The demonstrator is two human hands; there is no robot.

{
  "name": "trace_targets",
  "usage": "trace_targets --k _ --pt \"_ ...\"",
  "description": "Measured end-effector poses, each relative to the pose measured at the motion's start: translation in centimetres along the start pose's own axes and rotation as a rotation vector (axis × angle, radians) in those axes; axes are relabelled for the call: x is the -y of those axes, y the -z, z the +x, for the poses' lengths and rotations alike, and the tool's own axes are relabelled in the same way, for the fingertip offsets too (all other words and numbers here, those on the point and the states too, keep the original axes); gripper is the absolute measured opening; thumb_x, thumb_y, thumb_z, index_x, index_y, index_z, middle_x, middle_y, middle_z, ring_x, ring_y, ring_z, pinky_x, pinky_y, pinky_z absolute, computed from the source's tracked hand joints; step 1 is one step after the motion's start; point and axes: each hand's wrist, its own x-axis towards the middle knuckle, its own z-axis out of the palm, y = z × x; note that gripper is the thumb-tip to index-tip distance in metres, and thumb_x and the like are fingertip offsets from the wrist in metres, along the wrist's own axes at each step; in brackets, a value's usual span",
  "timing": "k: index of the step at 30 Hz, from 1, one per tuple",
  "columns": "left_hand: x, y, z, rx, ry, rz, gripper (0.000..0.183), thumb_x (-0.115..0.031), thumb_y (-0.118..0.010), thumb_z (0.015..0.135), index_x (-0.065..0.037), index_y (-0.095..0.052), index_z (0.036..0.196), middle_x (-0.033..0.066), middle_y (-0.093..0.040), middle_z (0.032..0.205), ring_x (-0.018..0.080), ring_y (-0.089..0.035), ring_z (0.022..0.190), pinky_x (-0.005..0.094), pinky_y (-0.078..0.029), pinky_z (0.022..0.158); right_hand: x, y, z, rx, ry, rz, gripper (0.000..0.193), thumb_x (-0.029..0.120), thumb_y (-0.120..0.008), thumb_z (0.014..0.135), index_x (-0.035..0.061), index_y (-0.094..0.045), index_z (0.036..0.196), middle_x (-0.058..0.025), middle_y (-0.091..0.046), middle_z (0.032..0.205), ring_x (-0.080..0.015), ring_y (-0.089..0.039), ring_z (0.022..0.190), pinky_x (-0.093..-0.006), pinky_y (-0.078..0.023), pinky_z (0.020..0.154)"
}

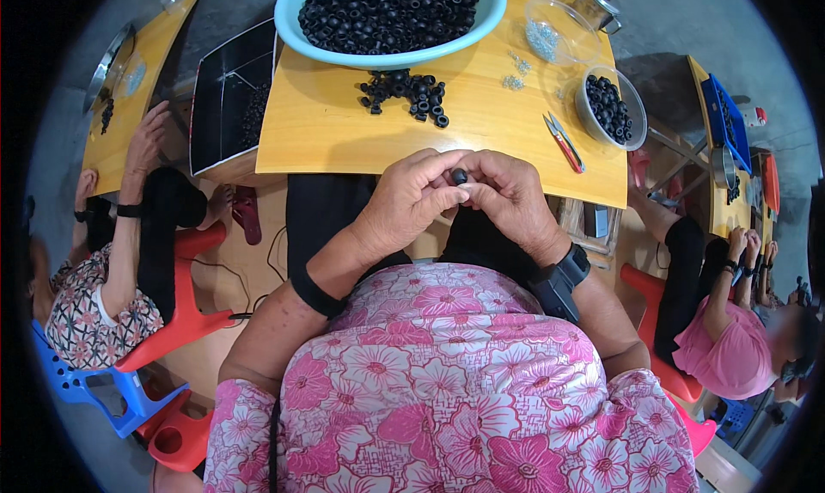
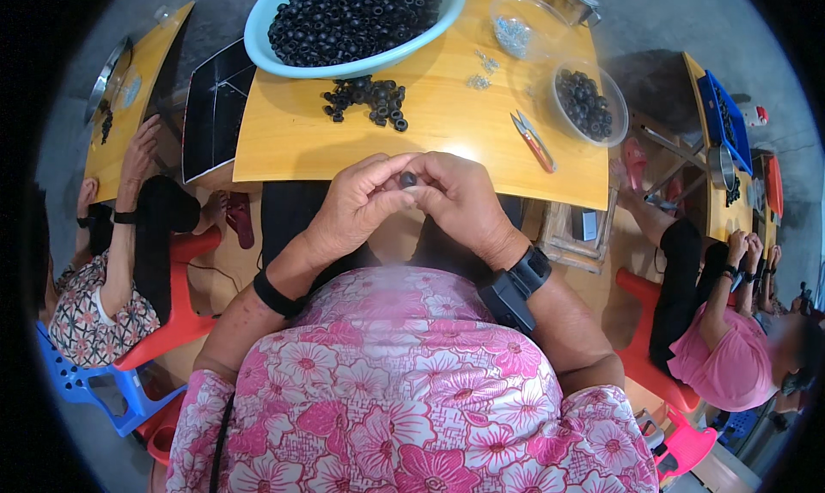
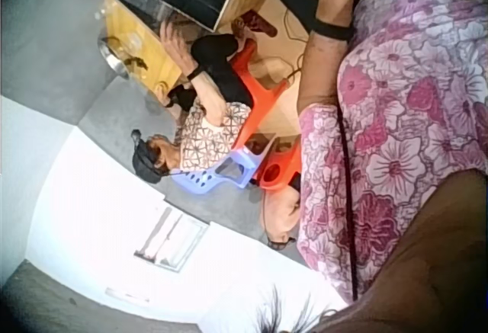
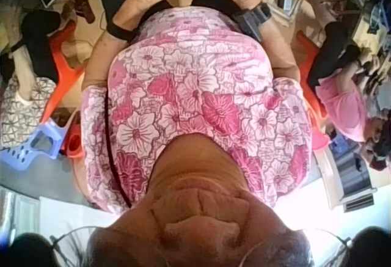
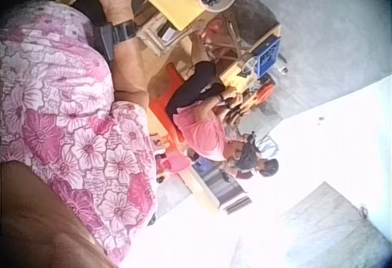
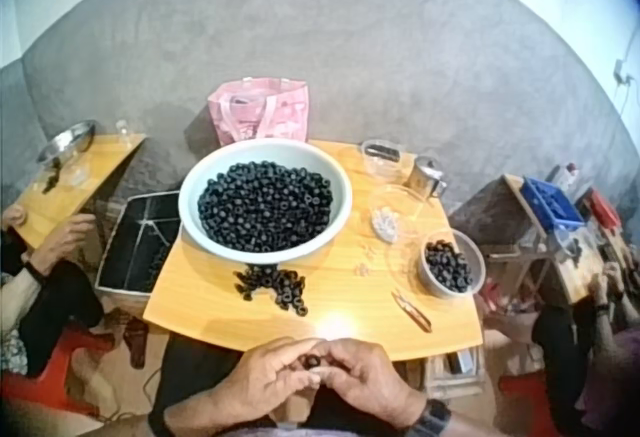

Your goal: The recorder is assembling small black rubber or plastic components by hand in a factory environment.

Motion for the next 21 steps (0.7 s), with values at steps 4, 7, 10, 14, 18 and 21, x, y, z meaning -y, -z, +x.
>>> trace_targets --k 4,7,10,14,18,21 --pt "0.1 -0.1 0.0 -0.010 0.012 -0.047 0.044 -0.018 -0.065 0.089 0.002 -0.056 0.127 0.0092 -0.058 0.090 0.0130 -0.061 0.076 0.0250 -0.050 0.071 0.5 0.1 0.1 -0.043 -0.022 -0.006 0.021 0.003 -0.068 0.079 -0.0009 -0.064 0.099 -0.0099 -0.064 0.082 -0.0170 -0.061 0.072 -0.0291 -0.050 0.069" --pt "0.3 -0.1 -0.1 -0.002 0.005 -0.075 0.043 -0.018 -0.065 0.090 0.003 -0.056 0.126 0.0088 -0.058 0.091 0.0122 -0.060 0.076 0.0248 -0.050 0.071 1.3 0.3 0.2 -0.027 -0.011 -0.061 0.020 0.003 -0.069 0.079 -0.0010 -0.065 0.099 -0.0106 -0.065 0.082 -0.0176 -0.061 0.073 -0.0296 -0.050 0.069" --pt "0.4 0.1 -0.3 0.028 0.026 -0.061 0.044 -0.016 -0.064 0.091 0.002 -0.054 0.130 0.0030 -0.054 0.092 0.0091 -0.052 0.082 0.0214 -0.044 0.075 1.3 0.2 0.2 -0.022 -0.014 -0.084 0.019 0.003 -0.068 0.079 -0.0012 -0.065 0.097 -0.0117 -0.065 0.083 -0.0190 -0.062 0.073 -0.0302 -0.051 0.069" --pt "0.3 -0.1 -0.4 0.003 -0.002 -0.099 0.038 -0.011 -0.063 0.090 0.004 -0.056 0.125 0.0085 -0.059 0.094 0.0117 -0.061 0.078 0.0239 -0.052 0.070 1.0 0.1 0.2 -0.021 -0.004 -0.082 0.018 0.003 -0.068 0.079 -0.0014 -0.065 0.097 -0.0127 -0.064 0.082 -0.0206 -0.062 0.073 -0.0309 -0.050 0.069" --pt "0.1 0.0 -0.3 0.001 0.033 -0.116 0.040 -0.011 -0.063 0.090 0.003 -0.055 0.127 0.0067 -0.057 0.094 0.0111 -0.058 0.081 0.0229 -0.049 0.073 0.5 0.0 0.2 -0.044 0.019 -0.057 0.019 0.002 -0.067 0.078 -0.0013 -0.065 0.096 -0.0120 -0.064 0.081 -0.0192 -0.061 0.071 -0.0301 -0.050 0.068" --pt "-0.1 -0.2 0.2 -0.027 -0.014 -0.055 0.040 -0.008 -0.063 0.089 0.003 -0.055 0.127 0.0084 -0.058 0.095 0.0121 -0.061 0.077 0.0239 -0.052 0.070 0.6 0.7 0.4 -0.059 -0.034 -0.020 0.018 0.003 -0.068 0.079 -0.0009 -0.065 0.096 -0.0091 -0.064 0.079 -0.0159 -0.060 0.070 -0.0282 -0.049 0.066"
